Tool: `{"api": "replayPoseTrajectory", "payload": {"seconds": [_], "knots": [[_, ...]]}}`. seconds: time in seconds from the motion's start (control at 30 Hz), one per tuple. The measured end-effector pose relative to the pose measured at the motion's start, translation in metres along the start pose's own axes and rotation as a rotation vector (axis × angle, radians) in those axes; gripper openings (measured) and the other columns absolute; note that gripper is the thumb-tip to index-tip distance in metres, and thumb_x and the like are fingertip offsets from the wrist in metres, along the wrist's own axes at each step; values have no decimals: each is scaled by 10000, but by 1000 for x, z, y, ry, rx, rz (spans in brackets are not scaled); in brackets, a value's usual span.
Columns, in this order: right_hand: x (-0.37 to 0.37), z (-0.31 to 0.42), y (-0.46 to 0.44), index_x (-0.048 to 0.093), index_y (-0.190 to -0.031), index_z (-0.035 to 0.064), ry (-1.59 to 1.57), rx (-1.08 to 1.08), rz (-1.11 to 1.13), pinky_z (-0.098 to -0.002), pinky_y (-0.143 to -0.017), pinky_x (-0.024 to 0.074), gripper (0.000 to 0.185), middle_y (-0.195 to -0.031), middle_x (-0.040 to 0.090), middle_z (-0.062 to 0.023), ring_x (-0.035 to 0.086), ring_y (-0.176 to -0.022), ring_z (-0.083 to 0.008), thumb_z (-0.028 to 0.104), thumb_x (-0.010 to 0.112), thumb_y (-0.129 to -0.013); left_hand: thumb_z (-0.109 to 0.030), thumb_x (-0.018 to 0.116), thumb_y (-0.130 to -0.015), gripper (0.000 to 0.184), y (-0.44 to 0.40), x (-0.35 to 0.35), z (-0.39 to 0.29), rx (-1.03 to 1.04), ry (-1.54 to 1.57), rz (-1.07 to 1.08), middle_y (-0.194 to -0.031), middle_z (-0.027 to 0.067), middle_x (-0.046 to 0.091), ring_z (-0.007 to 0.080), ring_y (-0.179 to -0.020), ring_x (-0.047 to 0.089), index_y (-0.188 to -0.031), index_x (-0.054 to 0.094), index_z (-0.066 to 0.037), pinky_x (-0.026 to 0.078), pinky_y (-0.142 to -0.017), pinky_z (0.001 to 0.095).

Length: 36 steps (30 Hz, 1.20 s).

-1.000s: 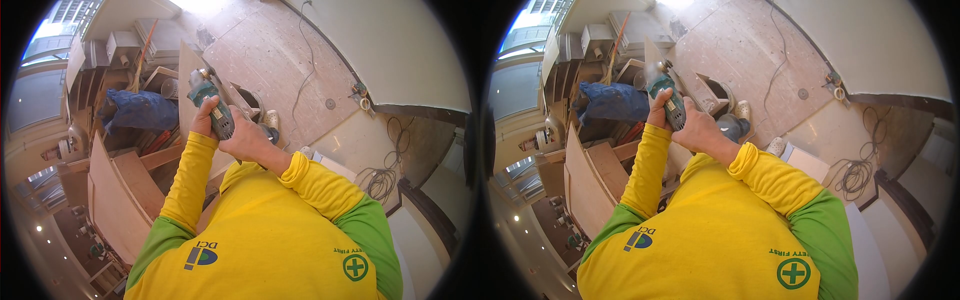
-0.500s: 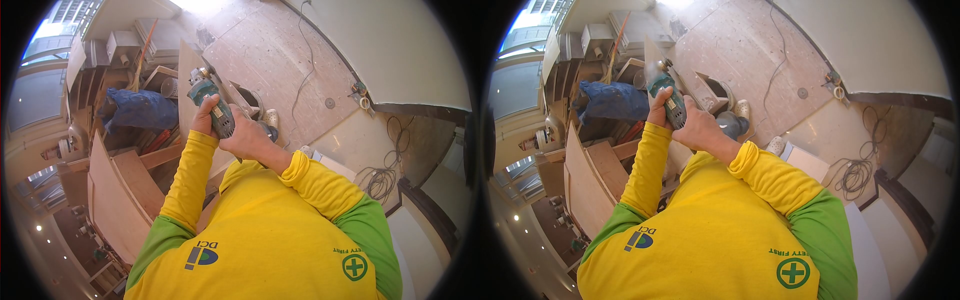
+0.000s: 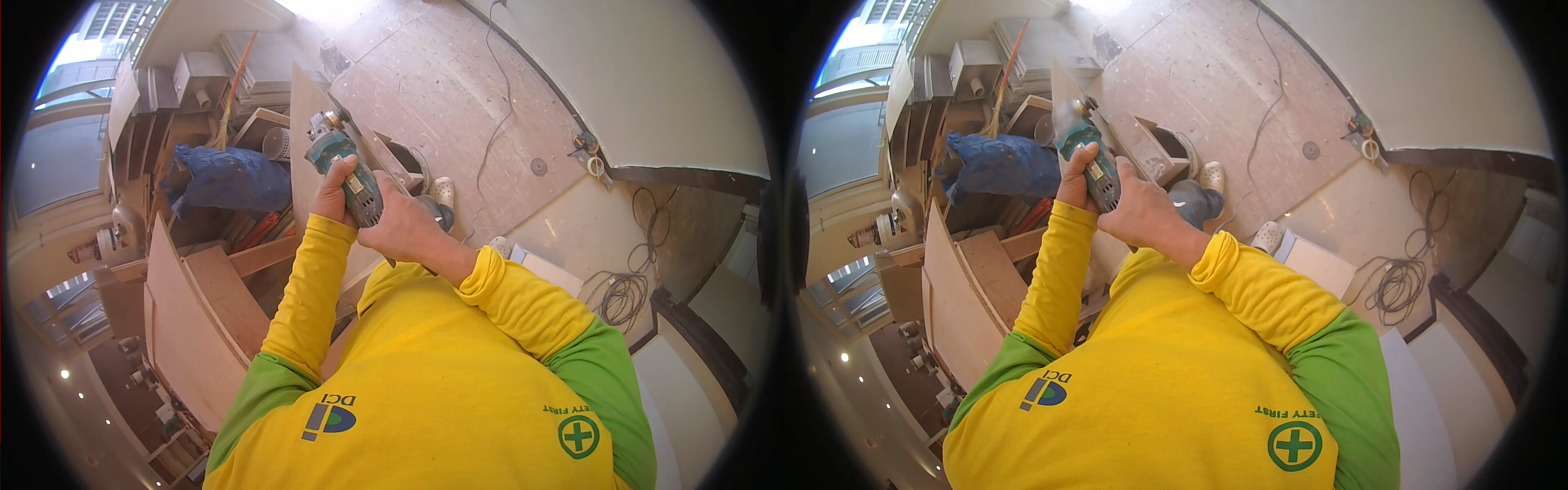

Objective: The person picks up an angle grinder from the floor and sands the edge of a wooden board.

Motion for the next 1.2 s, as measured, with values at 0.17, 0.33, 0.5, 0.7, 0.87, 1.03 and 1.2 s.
{"api": "replayPoseTrajectory", "payload": {"seconds": [0.17,0.33,0.5,0.7,0.87,1.03,1.2], "knots": [[1,-2,1,286,-1527,-39,-7,2,8,-474,-1034,500,955,-1202,652,-336,642,-1153,-478,272,718,-735,-194,729,-920,302,1,-1,1,-5,1,8,-976,82,689,247,-849,718,-1156,575,-85,625,-808,412],[0,-1,4,277,-1536,-38,1,5,2,-473,-1032,502,962,-1202,652,-339,643,-1151,-478,273,714,-737,-194,719,-927,299,4,2,1,-2,0,17,-994,88,697,250,-857,723,-1166,580,-80,625,-804,406],[1,-2,5,275,-1538,-38,3,3,-4,-474,-1031,503,966,-1201,652,-340,643,-1149,-479,271,717,-737,-202,727,-920,305,3,-1,3,-12,1,3,-971,83,691,248,-848,721,-1158,576,-85,626,-806,410],[0,-2,8,281,-1534,-40,6,1,-2,-479,-1026,505,959,-1196,654,-340,644,-1149,-478,275,720,-741,-206,733,-917,314,6,2,5,-10,10,8,-960,81,687,246,-842,719,-1161,572,-92,627,-804,417],[-3,0,11,286,-1530,-42,-6,4,11,-475,-1027,504,954,-1202,652,-338,644,-1153,-475,275,721,-741,-202,730,-919,310,6,0,7,0,3,5,-962,83,684,244,-842,717,-1160,570,-90,628,-806,422],[-3,0,12,281,-1531,-40,-4,11,19,-468,-1033,501,959,-1219,647,-334,640,-1163,-471,273,723,-740,-198,724,-924,304,6,-1,8,4,6,4,-965,84,679,246,-842,715,-1159,567,-86,629,-805,425],[-4,0,14,279,-1532,-34,1,20,21,-470,-1030,502,958,-1210,651,-331,642,-1161,-469,276,722,-741,-198,720,-926,305,8,0,9,7,2,7,-971,89,678,247,-849,716,-1162,563,-85,630,-806,428]]}}
Point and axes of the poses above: each hand's wrist, its own y-axis away from the middle knuckle, its own x-axis out of the palm, z = x × y, the point moved 1 cm from there along -y, towards the middle knuckle
